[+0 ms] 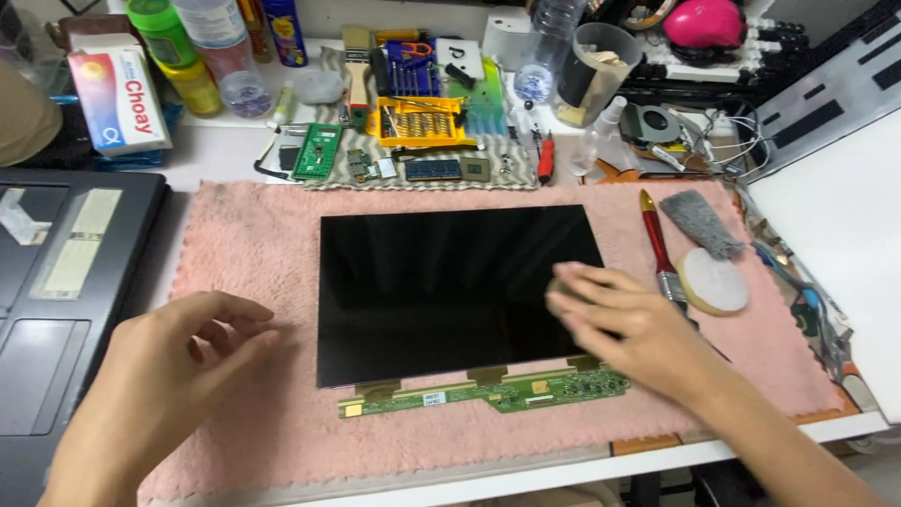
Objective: The person cleans a detached laptop screen using a round sponge and a gray cloth. They wipe the screen surface repeatedly with both tools, switching between them, while the screen rests on a pink towel on a cluttered workbench.
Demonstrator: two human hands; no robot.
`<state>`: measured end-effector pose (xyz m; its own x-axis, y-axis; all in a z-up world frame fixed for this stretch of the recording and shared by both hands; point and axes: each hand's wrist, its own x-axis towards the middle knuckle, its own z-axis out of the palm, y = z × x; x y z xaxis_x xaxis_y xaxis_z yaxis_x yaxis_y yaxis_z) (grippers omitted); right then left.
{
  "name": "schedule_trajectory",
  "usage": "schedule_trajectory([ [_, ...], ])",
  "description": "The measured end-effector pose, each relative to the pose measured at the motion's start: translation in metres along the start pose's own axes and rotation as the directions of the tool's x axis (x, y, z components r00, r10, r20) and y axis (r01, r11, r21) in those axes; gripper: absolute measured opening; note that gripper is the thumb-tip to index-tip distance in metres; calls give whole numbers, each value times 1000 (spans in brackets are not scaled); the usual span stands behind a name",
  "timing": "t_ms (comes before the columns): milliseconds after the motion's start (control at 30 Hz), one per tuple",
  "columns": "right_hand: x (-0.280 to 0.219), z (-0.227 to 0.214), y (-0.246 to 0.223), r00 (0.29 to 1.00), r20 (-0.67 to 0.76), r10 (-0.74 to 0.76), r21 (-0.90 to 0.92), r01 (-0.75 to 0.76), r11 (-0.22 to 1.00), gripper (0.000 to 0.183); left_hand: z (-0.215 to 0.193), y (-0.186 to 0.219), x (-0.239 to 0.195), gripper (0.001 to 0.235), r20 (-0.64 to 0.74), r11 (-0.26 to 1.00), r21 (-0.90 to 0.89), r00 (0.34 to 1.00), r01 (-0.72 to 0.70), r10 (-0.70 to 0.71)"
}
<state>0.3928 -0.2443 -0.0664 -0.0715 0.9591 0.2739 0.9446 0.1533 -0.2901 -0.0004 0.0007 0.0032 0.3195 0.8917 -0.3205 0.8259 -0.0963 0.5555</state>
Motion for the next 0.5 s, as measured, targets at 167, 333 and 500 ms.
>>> schedule_trajectory([
  [167, -14, -23, 12, 967, 62, 248, -1, -248, 969, 41, 9, -8, 7, 24, -19, 998, -4, 998, -64, 64],
  [333, 24, -18, -13, 987, -150, 57, 31, -53, 998, 50, 9, -4, 4, 20, 3, 986, -73, 988, -152, 152],
  [500, 110, 21, -63, 937, -266, -227, 118, 265, 957, 57, 16, -8, 9, 15, 27, 969, -159, 980, -191, 198],
])
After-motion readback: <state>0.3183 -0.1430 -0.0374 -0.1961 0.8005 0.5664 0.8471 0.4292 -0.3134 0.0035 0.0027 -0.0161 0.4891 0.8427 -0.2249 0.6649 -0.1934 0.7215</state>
